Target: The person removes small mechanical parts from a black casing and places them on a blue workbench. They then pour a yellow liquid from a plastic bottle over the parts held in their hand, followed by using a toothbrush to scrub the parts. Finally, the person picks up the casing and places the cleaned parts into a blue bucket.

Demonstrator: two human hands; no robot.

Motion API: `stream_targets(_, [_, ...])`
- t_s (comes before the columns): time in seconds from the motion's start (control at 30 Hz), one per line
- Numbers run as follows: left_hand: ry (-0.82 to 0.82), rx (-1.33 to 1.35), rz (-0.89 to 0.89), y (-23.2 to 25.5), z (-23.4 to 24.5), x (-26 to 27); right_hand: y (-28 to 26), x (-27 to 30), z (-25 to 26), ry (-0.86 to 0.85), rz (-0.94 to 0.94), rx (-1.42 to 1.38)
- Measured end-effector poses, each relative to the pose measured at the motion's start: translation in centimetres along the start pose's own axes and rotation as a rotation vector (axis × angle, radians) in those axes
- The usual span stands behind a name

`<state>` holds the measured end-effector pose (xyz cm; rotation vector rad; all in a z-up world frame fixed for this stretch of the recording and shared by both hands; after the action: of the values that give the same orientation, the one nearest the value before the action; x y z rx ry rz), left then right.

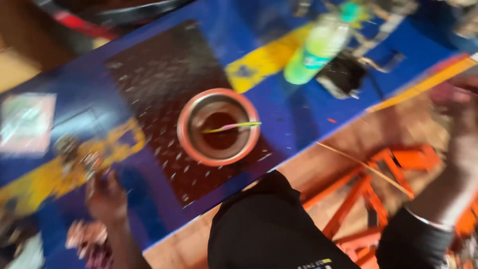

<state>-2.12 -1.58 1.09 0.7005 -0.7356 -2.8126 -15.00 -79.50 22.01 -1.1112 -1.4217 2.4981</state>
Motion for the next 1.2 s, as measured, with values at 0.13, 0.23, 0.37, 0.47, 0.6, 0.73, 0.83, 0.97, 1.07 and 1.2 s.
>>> stream_targets(0.13, [-0.130,0.316,0.349,5.7,0.9,-0.2,-5.5,1.0,-3.1,0.067,-0.022,0.051])
stream_targets(0.23, [-0.103,0.338,0.404,9.4,2.3,-0.1,-1.5,1.3,-3.8,0.005,-0.037,0.037])
stream_targets(0.37, [-0.027,0.361,0.340,13.3,3.7,0.0,1.6,-1.2,-8.0,-0.212,-0.004,0.370])
stream_targets(0.47, [0.004,0.423,0.345,15.8,4.1,1.0,9.1,-0.7,-9.5,-0.233,0.061,0.501])
stream_targets(0.6, [0.026,0.407,0.321,19.6,4.0,2.4,15.9,-1.0,-10.4,-0.289,-0.072,0.525])
stream_targets(0.73, [0.006,0.436,0.381,22.8,3.7,3.6,19.2,-0.2,-11.5,-0.308,-0.625,0.172])
stream_targets(0.83, [-0.024,0.484,0.360,25.7,3.3,4.1,21.2,0.4,-11.4,-0.290,-0.677,0.049])
stream_targets(0.97, [-0.072,0.486,0.457,30.0,1.9,4.4,20.4,0.2,-11.9,-0.297,-0.650,-0.050])
stream_targets(1.07, [-0.237,0.521,0.338,34.4,-0.5,5.0,18.1,-0.4,-12.0,-0.308,-0.654,0.076])
stream_targets(1.2, [-0.426,0.409,0.286,40.4,-2.5,5.6,19.9,2.1,-12.1,-0.285,-0.646,0.069])
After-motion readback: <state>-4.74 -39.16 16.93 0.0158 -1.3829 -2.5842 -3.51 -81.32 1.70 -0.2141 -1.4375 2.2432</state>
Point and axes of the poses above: each hand's wrist, its own x-axis away from the middle knuckle, its own z-axis out of the back of the hand, y = z × x, the point moved 5 cm from there along -x, towards the middle knuckle, and after that the axes turned 12 degrees about z, right-handed, at the moved point
